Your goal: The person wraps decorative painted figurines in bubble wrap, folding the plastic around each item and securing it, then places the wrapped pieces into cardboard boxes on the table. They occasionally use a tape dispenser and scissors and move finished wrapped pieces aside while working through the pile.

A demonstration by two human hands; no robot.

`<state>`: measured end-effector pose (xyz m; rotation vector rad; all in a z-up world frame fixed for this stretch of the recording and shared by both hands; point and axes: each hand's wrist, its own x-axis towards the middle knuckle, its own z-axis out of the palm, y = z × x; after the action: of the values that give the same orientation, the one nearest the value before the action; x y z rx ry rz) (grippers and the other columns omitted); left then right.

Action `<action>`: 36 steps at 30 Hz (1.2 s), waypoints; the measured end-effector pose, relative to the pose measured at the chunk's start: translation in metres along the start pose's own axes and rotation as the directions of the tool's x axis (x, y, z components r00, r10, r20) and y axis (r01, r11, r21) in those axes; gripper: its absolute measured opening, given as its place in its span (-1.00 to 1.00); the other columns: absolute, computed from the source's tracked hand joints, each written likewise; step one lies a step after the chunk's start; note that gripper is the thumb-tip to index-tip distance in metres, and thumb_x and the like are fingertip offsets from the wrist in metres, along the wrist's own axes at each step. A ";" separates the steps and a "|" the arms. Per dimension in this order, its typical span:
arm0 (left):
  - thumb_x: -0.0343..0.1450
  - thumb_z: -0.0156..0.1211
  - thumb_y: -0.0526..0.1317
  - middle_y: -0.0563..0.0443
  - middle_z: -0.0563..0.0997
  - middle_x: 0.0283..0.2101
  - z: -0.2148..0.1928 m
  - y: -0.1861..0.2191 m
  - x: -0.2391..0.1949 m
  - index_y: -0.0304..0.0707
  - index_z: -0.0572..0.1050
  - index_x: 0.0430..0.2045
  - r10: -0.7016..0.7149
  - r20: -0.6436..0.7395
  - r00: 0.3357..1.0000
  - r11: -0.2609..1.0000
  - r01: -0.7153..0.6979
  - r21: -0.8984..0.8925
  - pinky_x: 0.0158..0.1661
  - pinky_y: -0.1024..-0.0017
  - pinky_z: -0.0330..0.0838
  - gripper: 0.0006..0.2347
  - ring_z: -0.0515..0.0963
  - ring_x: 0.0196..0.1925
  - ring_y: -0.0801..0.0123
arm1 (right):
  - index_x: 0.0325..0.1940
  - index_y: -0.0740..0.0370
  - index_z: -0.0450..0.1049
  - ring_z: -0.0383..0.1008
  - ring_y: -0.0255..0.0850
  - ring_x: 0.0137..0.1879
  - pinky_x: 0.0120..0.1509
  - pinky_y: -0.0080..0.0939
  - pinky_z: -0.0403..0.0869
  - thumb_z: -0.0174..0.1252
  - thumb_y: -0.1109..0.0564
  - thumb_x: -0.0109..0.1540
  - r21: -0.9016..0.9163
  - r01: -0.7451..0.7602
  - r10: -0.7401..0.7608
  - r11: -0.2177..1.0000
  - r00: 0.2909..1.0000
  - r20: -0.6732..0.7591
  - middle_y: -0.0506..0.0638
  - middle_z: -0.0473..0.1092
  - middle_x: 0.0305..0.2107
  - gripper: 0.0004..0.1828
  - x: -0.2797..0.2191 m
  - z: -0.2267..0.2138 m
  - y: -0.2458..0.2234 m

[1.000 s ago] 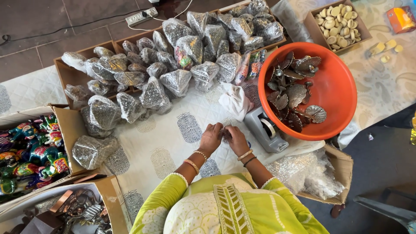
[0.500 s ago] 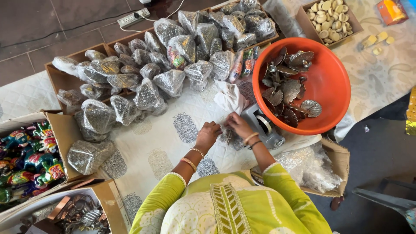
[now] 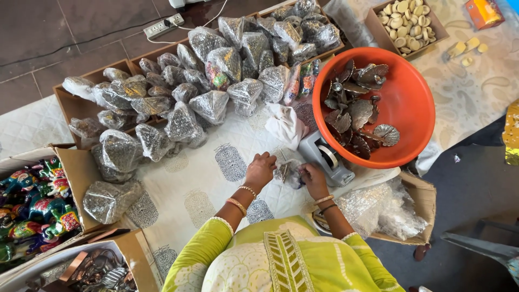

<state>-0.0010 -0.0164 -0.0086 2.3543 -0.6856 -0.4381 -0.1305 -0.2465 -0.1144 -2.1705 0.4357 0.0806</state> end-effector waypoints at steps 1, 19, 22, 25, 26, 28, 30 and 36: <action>0.41 0.23 -0.22 0.04 0.55 -0.17 -0.001 0.001 -0.001 -0.16 0.53 -0.35 -0.014 0.015 1.000 1.000 0.014 0.002 -0.03 0.17 0.52 -0.94 0.52 -0.01 0.10 | 0.14 0.18 0.47 0.58 -0.12 0.05 0.15 -0.17 0.58 0.16 0.30 0.33 0.075 0.093 -0.093 0.993 0.996 -0.010 0.10 0.48 0.01 -0.71 0.000 -0.002 -0.005; 0.41 0.22 -0.22 0.03 0.53 -0.15 0.006 -0.005 0.002 -0.14 0.51 -0.30 -0.008 0.002 1.000 1.000 0.008 0.015 -0.06 0.14 0.52 -0.92 0.52 -0.03 0.05 | -0.02 0.28 0.36 0.53 -0.11 -0.07 0.03 -0.21 0.51 0.27 0.45 0.02 0.131 0.222 -0.195 0.966 0.962 -0.193 0.08 0.41 -0.18 -0.53 0.022 0.013 -0.102; 0.41 0.22 -0.23 0.02 0.53 -0.15 0.011 -0.007 -0.003 -0.14 0.51 -0.30 -0.004 0.003 1.000 1.000 0.003 0.030 -0.07 0.13 0.52 -0.92 0.51 -0.03 0.03 | -0.07 0.29 0.38 0.48 -0.02 -0.09 0.00 -0.13 0.46 0.31 0.39 -0.01 0.052 0.336 -0.318 0.940 0.922 -0.221 0.11 0.38 -0.20 -0.55 0.017 0.006 -0.131; 0.40 0.22 -0.25 0.03 0.53 -0.15 0.010 -0.005 0.001 -0.12 0.52 -0.29 0.012 -0.014 1.000 0.999 -0.012 0.034 -0.07 0.12 0.51 -0.92 0.51 -0.04 0.02 | -0.17 0.25 0.42 0.47 0.06 -0.11 -0.03 -0.08 0.44 0.33 0.33 0.02 -0.064 0.361 -0.366 0.931 0.913 -0.181 0.11 0.39 -0.26 -0.67 0.020 0.003 -0.136; 0.40 0.21 -0.26 0.04 0.53 -0.15 0.010 -0.005 0.000 -0.12 0.52 -0.29 0.002 -0.008 1.000 1.000 -0.002 0.031 -0.07 0.12 0.51 -0.92 0.51 -0.04 0.03 | -0.22 0.22 0.42 0.47 0.08 -0.13 -0.06 -0.07 0.44 0.33 0.30 0.05 -0.115 0.315 -0.330 0.942 0.932 -0.148 0.11 0.39 -0.30 -0.73 0.019 0.003 -0.136; 0.39 0.22 -0.25 0.04 0.53 -0.15 0.006 -0.003 0.002 -0.13 0.51 -0.29 0.007 0.001 1.000 0.999 -0.007 0.042 -0.06 0.13 0.51 -0.92 0.51 -0.03 0.03 | -0.22 0.22 0.42 0.46 0.08 -0.13 -0.06 -0.07 0.43 0.31 0.31 0.06 -0.133 0.292 -0.313 0.947 0.931 -0.189 0.11 0.39 -0.29 -0.73 0.022 0.012 -0.127; 0.38 0.22 -0.25 0.03 0.53 -0.14 0.007 -0.002 0.002 -0.13 0.51 -0.30 0.008 0.013 1.000 0.999 -0.009 0.049 -0.05 0.13 0.51 -0.91 0.50 -0.03 0.03 | -0.21 0.22 0.41 0.45 0.09 -0.12 -0.06 -0.07 0.42 0.29 0.32 0.07 -0.151 0.264 -0.294 0.953 0.929 -0.225 0.11 0.39 -0.28 -0.74 0.021 0.023 -0.109; 0.41 0.21 -0.24 -0.01 0.52 -0.12 0.004 0.000 0.000 -0.16 0.49 -0.28 -0.006 0.049 0.999 0.997 0.003 0.072 -0.03 0.13 0.50 -0.91 0.50 -0.01 0.02 | 0.06 0.14 0.30 0.40 -0.22 -0.06 0.03 -0.21 0.42 0.10 0.45 0.05 0.510 0.213 -0.100 0.833 0.966 -0.241 -0.06 0.33 -0.17 -0.48 0.008 0.050 -0.047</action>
<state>-0.0026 -0.0186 -0.0120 2.4198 -0.7300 -0.4825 -0.1017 -0.1842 -0.1096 -1.6533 0.3410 -0.3274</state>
